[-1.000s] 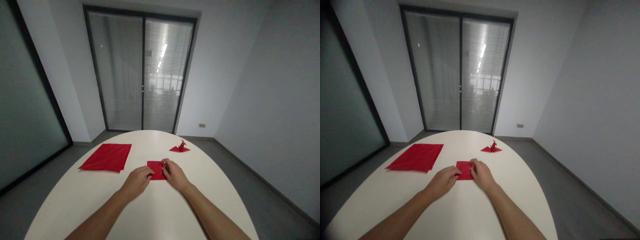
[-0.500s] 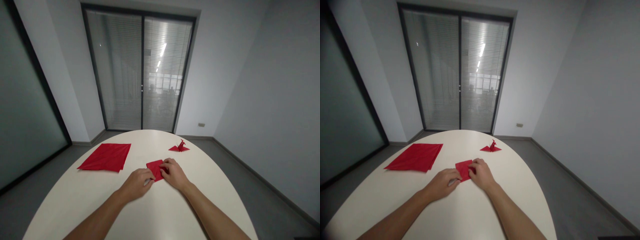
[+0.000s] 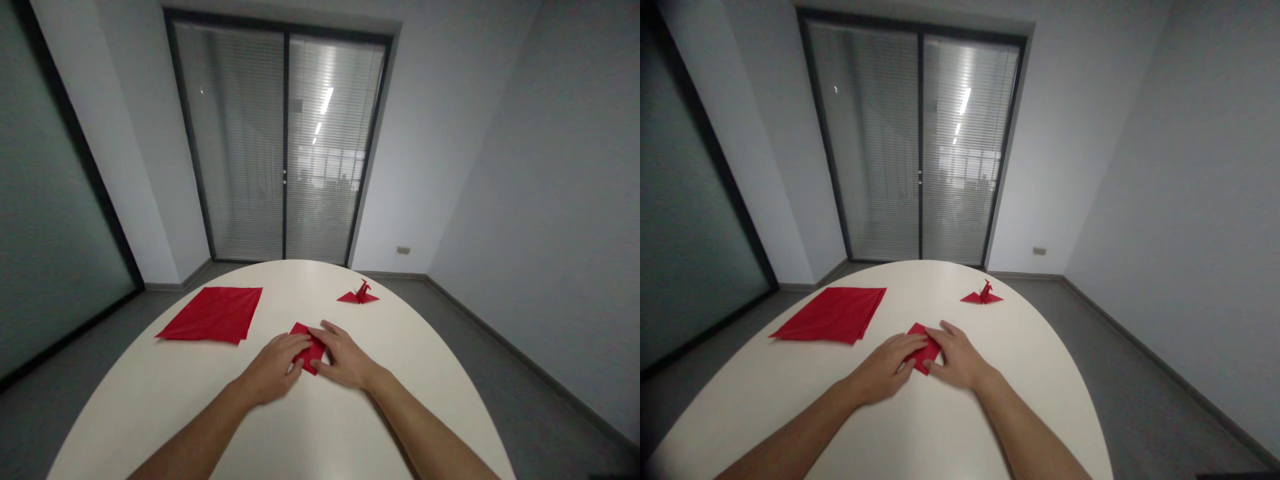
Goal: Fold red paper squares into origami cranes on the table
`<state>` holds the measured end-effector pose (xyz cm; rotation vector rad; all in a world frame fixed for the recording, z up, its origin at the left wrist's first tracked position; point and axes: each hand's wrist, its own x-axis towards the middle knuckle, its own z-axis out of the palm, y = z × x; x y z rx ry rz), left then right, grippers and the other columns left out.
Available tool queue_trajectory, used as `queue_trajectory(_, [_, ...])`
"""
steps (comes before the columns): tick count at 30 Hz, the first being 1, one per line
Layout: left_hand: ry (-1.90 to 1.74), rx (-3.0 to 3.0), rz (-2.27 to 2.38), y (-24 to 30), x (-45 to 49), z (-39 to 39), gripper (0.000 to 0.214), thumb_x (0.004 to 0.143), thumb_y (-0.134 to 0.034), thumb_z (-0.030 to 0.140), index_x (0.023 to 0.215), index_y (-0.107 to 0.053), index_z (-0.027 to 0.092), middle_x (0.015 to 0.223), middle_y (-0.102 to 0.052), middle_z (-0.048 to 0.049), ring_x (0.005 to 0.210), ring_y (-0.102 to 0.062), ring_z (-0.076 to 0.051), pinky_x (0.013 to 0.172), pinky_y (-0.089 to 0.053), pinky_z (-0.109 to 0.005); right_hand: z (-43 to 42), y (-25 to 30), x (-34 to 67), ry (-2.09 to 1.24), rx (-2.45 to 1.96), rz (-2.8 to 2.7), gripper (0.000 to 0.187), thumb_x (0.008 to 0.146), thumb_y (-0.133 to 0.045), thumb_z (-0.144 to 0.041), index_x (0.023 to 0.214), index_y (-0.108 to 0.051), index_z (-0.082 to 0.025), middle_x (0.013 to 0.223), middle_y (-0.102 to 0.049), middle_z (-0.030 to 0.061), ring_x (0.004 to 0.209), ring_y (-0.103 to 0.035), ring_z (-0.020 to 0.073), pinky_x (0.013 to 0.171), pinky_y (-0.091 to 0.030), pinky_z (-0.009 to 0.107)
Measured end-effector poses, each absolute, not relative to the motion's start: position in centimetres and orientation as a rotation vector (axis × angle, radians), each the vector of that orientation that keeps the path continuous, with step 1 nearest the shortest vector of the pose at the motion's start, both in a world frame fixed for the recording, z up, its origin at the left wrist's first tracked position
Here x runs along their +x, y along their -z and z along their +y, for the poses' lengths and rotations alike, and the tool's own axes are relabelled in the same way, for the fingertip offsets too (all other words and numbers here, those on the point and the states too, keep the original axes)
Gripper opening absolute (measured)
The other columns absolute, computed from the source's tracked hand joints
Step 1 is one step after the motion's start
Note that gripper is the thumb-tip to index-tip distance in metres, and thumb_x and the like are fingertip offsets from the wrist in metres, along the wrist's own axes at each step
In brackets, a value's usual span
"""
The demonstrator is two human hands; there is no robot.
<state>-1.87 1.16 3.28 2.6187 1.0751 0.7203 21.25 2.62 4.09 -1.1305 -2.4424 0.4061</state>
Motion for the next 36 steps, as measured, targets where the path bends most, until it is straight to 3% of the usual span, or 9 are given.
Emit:
queue_trajectory(4, [-0.637, 2.672, 1.123, -3.3, -1.8, 1.1, 0.046, 0.088, -0.052, 0.012, 0.132, -0.061, 0.021, 0.141, -0.061, -0.0080, 0.132, -0.053, -0.025, 0.116, -0.038, -0.047, 2.6, -4.0, 21.3, -0.417, -1.170, -2.453, 0.072, 0.087, -0.067, -0.038, 0.151, -0.043, -0.015, 0.153, -0.046, 0.0164, 0.148, -0.031, 0.0377, 0.118, -0.030, 0.057])
queue_trajectory(10, [-0.663, 2.690, 1.241, -3.5, -1.8, 1.0, 0.044, 0.088, -0.060, 0.022, 0.132, -0.062, 0.024, 0.136, -0.063, -0.0098, 0.125, -0.056, -0.030, 0.108, -0.042, -0.051, 2.7, -4.7, 21.1, -0.297, -1.007, -2.458, 0.036, 0.093, -0.060, -0.026, 0.129, -0.068, -0.025, 0.135, -0.065, 0.0087, 0.137, -0.048, 0.0270, 0.118, -0.032, 0.051])
queue_trajectory(19, [-0.727, 2.651, 1.112, -3.9, -3.1, 1.3, 0.046, 0.084, -0.064, 0.023, 0.130, -0.064, 0.023, 0.133, -0.066, -0.0093, 0.130, -0.055, -0.030, 0.114, -0.040, -0.049, 3.5, -4.5, 22.1, -0.186, -1.018, -2.433, 0.022, 0.092, -0.063, -0.021, 0.106, -0.078, -0.031, 0.122, -0.071, 0.0046, 0.128, -0.053, 0.0276, 0.112, -0.037, 0.049])
queue_trajectory(27, [-0.643, 2.632, 1.118, -3.7, -3.4, 1.3, 0.050, 0.086, -0.065, 0.031, 0.135, -0.060, 0.022, 0.139, -0.063, -0.0106, 0.132, -0.054, -0.031, 0.113, -0.041, -0.051, 3.3, -5.1, 21.8, -0.231, -0.997, -2.412, 0.034, 0.088, -0.057, -0.006, 0.105, -0.077, -0.027, 0.105, -0.075, 0.0036, 0.100, -0.063, 0.0220, 0.095, -0.044, 0.040])
queue_trajectory(31, [-0.638, 2.646, 1.128, -3.3, -3.4, 1.4, 0.052, 0.088, -0.064, 0.032, 0.139, -0.058, 0.024, 0.142, -0.060, -0.0095, 0.135, -0.051, -0.031, 0.115, -0.039, -0.051, 2.4, -5.3, 21.2, -0.287, -0.969, -2.454, 0.029, 0.091, -0.056, -0.014, 0.110, -0.075, -0.026, 0.103, -0.076, 0.0043, 0.098, -0.065, 0.0219, 0.092, -0.045, 0.037])
queue_trajectory(36, [-0.659, 2.642, 1.135, -3.2, -3.4, 1.5, 0.051, 0.088, -0.064, 0.032, 0.139, -0.058, 0.026, 0.143, -0.060, -0.0083, 0.136, -0.051, -0.030, 0.115, -0.039, -0.050, 2.2, -5.2, 20.9, -0.250, -1.006, -2.464, 0.027, 0.086, -0.071, -0.033, 0.112, -0.073, -0.025, 0.106, -0.075, 0.0061, 0.101, -0.064, 0.0253, 0.092, -0.044, 0.039])
